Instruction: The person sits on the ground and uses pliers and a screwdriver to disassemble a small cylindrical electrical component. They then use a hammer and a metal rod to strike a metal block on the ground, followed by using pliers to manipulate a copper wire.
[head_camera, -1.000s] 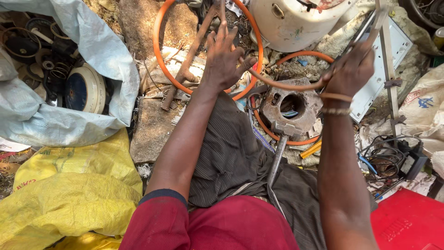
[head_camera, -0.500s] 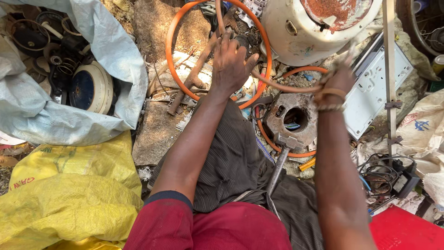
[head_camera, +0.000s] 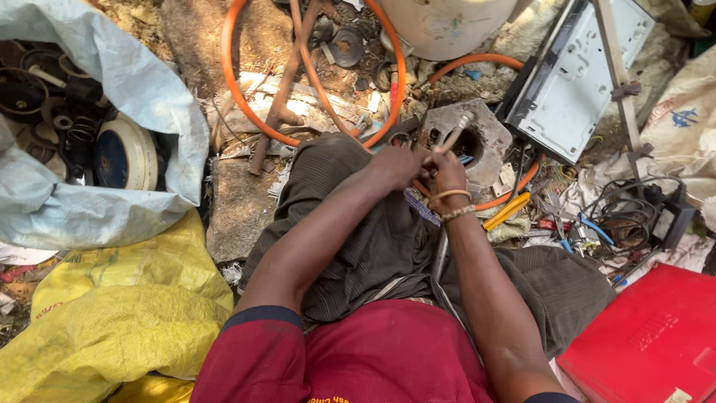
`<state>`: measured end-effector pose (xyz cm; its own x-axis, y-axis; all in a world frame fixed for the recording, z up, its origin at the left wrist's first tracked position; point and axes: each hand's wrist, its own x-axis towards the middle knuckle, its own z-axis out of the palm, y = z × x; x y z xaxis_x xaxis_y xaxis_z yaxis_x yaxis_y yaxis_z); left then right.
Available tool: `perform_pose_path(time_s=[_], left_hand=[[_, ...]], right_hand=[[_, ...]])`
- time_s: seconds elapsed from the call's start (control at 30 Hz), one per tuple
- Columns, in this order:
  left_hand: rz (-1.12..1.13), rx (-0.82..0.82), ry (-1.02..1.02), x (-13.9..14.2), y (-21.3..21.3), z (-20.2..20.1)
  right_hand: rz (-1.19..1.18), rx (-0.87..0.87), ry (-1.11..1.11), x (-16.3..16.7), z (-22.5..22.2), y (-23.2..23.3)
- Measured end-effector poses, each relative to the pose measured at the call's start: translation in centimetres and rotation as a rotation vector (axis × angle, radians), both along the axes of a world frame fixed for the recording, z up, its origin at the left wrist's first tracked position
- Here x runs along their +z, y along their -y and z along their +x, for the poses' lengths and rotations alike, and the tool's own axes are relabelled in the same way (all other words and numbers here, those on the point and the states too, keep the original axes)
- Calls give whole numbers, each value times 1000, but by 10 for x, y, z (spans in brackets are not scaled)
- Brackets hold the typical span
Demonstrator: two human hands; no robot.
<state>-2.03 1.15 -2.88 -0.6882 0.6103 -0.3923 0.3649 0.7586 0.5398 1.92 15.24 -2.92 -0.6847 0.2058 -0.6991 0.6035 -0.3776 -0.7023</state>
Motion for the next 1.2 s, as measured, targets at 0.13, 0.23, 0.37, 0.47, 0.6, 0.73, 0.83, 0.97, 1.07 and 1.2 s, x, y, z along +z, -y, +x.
perform_pose_path(time_s=[0.13,0.23,0.37,0.47,0.6,0.73,0.83,0.97,1.07,1.2], left_hand=[[21,39,-183,-19,7,-25],[-205,-137,-143,-26,32,-50],[-217,-195,-55,-35,67,-63],[-229,-261,-25,-31,73,-65],[-84,-181,12,-4,78,-59],[36,-130,69,24,79,-55],[141,-149,99,22,62,-56],[-61,-301,124,-6,30,-50],[-149,-268,73,-19,25,-46],[-108,-149,55,-12,20,-42]], right_hand=[[539,302,-296,10,54,-29],[871,327,-326,12,96,-48],[837,249,-269,-3,127,-55],[404,190,41,-17,129,-51],[217,180,113,-23,126,-51],[214,180,112,-22,124,-53],[237,191,137,-23,122,-49],[249,164,114,-24,118,-42],[216,170,93,-23,117,-40],[222,179,89,-16,117,-39]])
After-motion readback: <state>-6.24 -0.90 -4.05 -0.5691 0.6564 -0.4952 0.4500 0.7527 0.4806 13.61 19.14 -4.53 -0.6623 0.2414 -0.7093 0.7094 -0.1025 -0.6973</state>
